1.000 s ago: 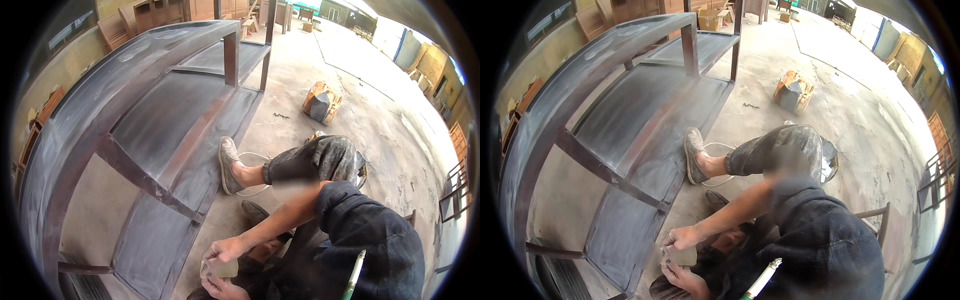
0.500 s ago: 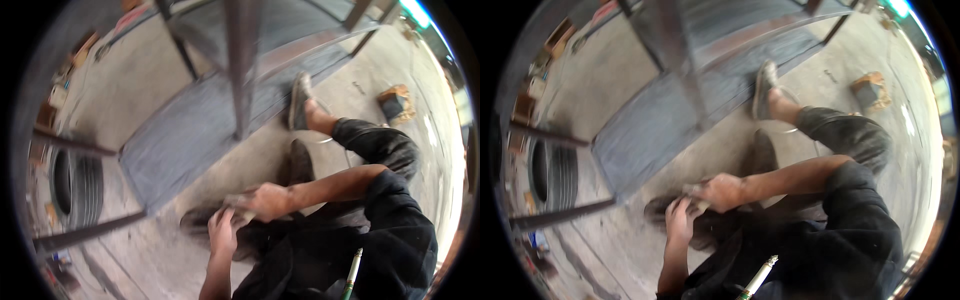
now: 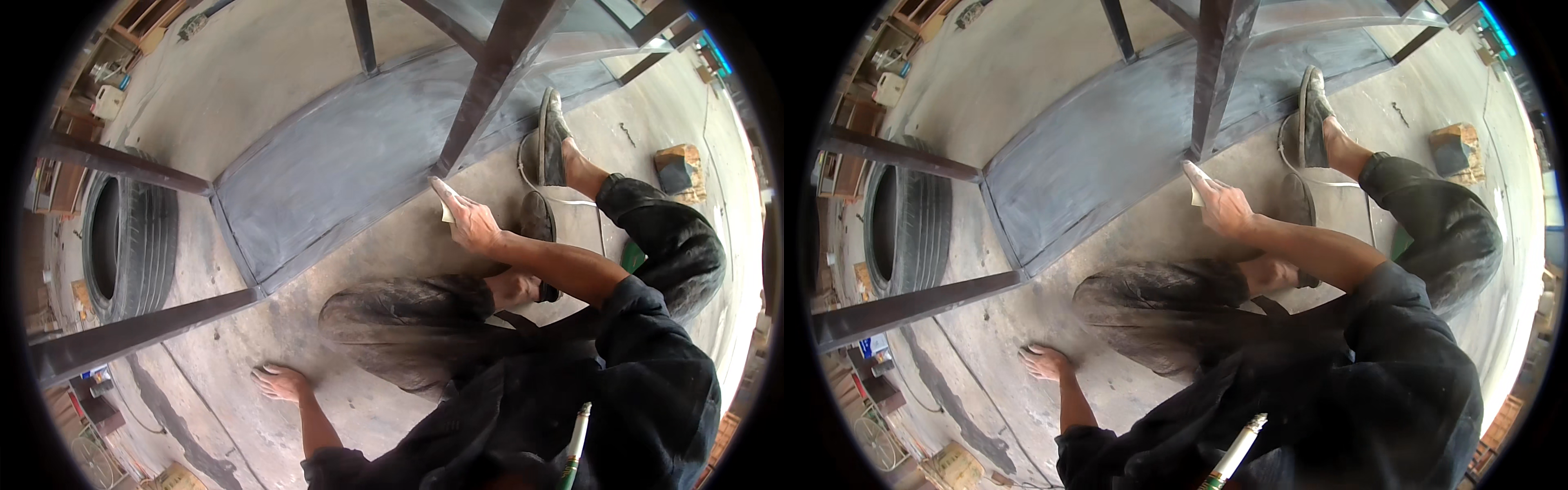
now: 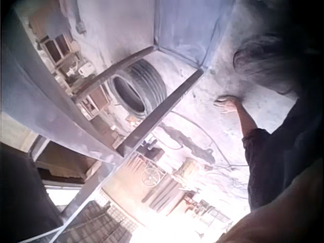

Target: The person sits on the floor and sands the surface of a metal frame using a sanding block. They work on the flat panels and edges of the structure, moving the block back and forth to smooth the metal.

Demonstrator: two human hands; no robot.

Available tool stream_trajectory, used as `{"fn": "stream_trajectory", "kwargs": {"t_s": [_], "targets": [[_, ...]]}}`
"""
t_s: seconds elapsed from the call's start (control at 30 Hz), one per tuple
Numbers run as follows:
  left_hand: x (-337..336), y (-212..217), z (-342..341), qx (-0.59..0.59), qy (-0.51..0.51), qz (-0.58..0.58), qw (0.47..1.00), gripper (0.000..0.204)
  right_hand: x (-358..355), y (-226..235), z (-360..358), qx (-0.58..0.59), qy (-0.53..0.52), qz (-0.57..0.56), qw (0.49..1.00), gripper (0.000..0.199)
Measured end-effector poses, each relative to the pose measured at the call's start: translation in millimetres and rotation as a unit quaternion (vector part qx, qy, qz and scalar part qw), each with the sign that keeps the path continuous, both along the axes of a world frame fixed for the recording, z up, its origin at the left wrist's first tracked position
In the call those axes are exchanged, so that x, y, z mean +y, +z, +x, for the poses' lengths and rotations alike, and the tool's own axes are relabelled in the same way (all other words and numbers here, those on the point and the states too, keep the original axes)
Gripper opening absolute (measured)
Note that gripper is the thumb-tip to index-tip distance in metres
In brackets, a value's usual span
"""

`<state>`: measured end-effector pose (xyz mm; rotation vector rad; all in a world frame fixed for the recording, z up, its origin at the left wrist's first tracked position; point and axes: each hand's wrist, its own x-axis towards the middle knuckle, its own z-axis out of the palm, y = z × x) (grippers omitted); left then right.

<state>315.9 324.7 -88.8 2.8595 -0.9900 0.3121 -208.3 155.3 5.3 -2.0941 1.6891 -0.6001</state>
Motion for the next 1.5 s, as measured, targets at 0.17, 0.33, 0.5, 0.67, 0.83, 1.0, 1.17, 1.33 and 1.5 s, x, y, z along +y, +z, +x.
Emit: {"fn": "stream_trajectory", "kwargs": {"t_s": [0.17, 0.33, 0.5, 0.67, 0.83, 1.0, 1.17, 1.33, 1.5], "targets": [[-5.3, -5.0, 7.6, -0.034, -0.025, -0.011, 0.999, 0.053, -20.2, -11.7, 6.4, 0.04, -0.082, 0.062, 0.994, 0.083], [-6.9, -0.2, 13.2, -0.026, -0.02, -0.009, 0.999, 0.053, -4.2, -17.1, 9.5, 0.031, -0.06, 0.05, 0.996, 0.083], [-2.5, -3.1, 16.6, -0.028, -0.033, -0.029, 0.999, 0.052, -14.3, -10.8, 13.8, 0.042, -0.087, 0.085, 0.992, 0.084], [-4.1, -4.0, 9.7, -0.036, -0.023, -0.022, 0.999, 0.053, -12.5, -7.5, 13.2, 0.038, -0.084, 0.066, 0.994, 0.083], [-1.2, -6.4, 19.8, -0.038, -0.026, -0.014, 0.999, 0.053, -6.7, -7.5, 12.1, 0.046, -0.07, 0.091, 0.992, 0.082], [-4.3, -3.1, 10.2, -0.017, -0.02, -0.024, 0.999, 0.054, -22.7, -16.8, 8.0, 0.017, -0.075, 0.06, 0.995, 0.083], [-5.0, -5.8, 13.1, -0.021, -0.015, -0.011, 1.0, 0.054, -14.5, -18.7, 2.1, 0.025, -0.053, 0.04, 0.997, 0.083], [-6.3, -2.8, 8.9, -0.017, -0.022, -0.021, 0.999, 0.054, -17.3, -15.8, 3.1, 0.022, -0.065, 0.055, 0.996, 0.084], [-1.6, -4.0, 12.6, -0.029, -0.026, -0.022, 0.999, 0.053, 6.3, -7.8, -0.5, 0.017, -0.016, 0.003, 1.0, 0.083]]}}
